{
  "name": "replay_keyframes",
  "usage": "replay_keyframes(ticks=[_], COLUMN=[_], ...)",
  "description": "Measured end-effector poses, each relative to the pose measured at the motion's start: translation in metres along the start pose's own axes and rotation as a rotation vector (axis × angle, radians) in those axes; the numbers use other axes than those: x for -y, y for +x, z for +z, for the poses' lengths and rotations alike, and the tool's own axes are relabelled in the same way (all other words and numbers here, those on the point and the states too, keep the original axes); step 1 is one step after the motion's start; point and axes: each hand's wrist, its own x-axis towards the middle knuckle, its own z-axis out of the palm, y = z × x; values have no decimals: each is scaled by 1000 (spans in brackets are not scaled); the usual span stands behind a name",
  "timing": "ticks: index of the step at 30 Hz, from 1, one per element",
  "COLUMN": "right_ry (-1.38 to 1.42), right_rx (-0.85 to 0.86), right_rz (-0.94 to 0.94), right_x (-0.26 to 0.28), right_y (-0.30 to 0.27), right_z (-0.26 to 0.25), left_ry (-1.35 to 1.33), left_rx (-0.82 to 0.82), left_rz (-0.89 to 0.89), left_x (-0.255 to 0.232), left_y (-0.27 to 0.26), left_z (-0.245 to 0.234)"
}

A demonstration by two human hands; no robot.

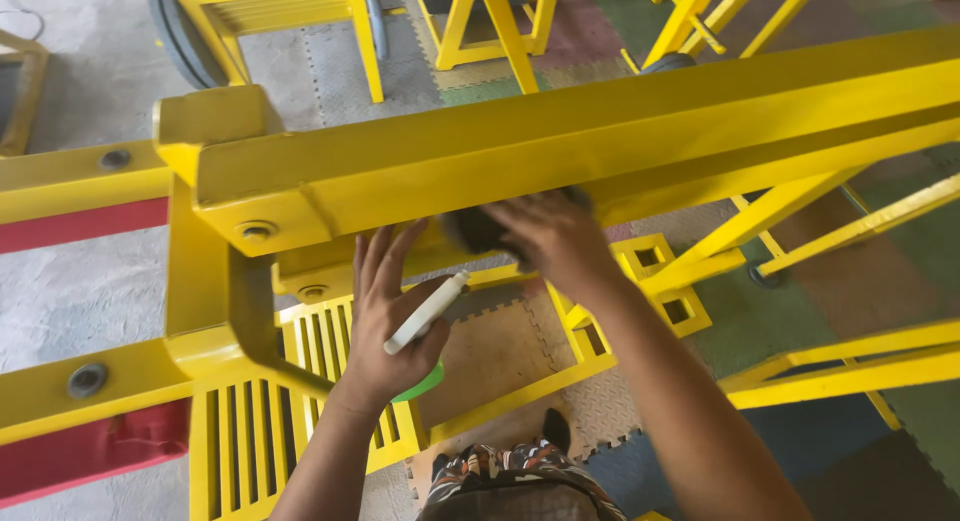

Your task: Cleaning gym machines using a spray bottle and a cloth.

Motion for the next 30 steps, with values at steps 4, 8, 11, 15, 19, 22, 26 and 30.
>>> replay_keyframes(ticks=[4, 8, 11, 15, 19, 22, 26, 30], right_ry=[-54, -18, -49, -116, -47, 102, 898, 1619], right_rx=[5, -131, -219, -438, -520, -620, -712, -699], right_rz=[157, 252, 308, 243, 316, 352, 893, 1163], right_x=[-63, -130, -169, -173, -160, -160, -210, -237], right_y=[-45, -84, -104, -114, -137, -180, -254, -246], right_z=[-31, -52, -56, -52, -35, 2, 99, 157], left_ry=[-29, -22, -25, -175, -352, -442, -515, -456], left_rx=[66, 126, 142, 156, 219, 287, 290, 244], left_rz=[34, 37, 61, 184, 170, -3, -187, -284], left_x=[-14, -27, -43, -46, -53, -55, -52, -45], left_y=[16, 35, 49, 42, 38, 29, 24, 16], left_z=[32, 67, 89, 130, 162, 187, 222, 250])
